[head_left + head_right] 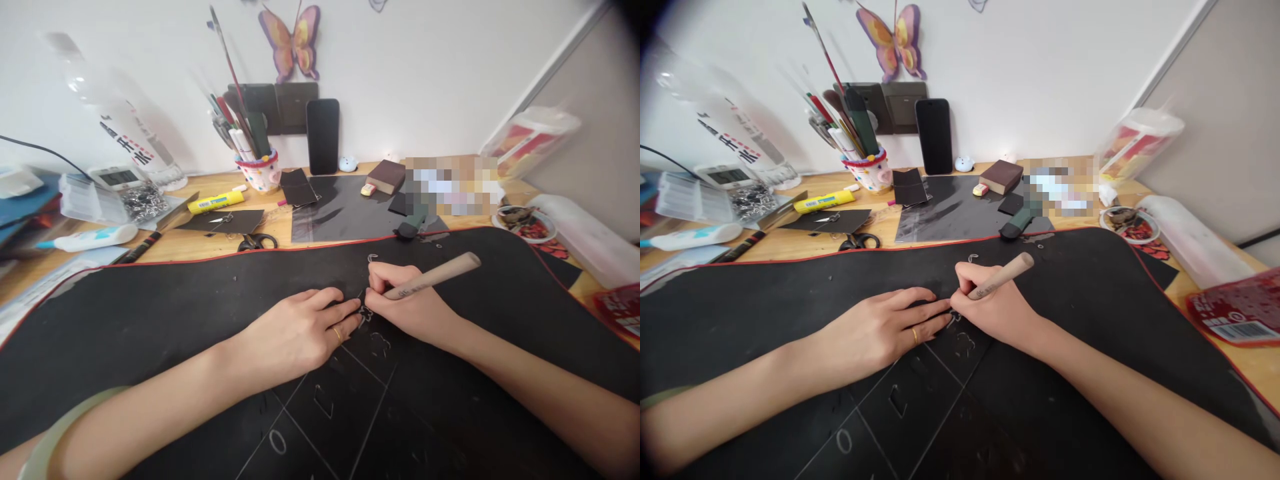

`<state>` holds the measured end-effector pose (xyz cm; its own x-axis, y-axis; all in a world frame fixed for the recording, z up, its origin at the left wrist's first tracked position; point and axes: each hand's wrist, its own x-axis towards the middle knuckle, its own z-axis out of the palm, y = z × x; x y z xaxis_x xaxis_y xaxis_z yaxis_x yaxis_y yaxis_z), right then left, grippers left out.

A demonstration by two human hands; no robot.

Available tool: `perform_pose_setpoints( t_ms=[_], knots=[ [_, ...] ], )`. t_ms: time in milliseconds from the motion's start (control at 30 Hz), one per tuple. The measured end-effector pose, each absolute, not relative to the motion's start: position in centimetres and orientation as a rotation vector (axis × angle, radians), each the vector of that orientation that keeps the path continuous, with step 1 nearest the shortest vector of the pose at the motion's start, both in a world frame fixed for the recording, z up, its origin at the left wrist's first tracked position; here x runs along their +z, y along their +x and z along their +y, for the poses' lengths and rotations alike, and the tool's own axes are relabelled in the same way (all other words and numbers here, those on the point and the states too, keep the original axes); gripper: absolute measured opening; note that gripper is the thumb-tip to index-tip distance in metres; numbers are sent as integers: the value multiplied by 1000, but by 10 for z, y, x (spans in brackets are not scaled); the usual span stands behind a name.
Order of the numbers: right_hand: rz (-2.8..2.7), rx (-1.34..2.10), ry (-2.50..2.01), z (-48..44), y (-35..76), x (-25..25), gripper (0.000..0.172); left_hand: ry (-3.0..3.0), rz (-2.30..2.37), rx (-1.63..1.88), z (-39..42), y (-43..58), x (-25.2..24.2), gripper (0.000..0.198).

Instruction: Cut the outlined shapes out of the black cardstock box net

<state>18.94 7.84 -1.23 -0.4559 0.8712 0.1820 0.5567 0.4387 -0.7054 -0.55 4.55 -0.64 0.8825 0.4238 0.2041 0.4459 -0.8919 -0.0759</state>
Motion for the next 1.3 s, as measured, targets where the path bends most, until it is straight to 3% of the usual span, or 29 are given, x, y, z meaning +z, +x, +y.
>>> perform_pose_setpoints(
  t_ms=[1300],
  knots=[
    [-1894,657,-1509,63,176,-9,31,-2958,-721,-292,43,-3,-6,31]
  ],
)
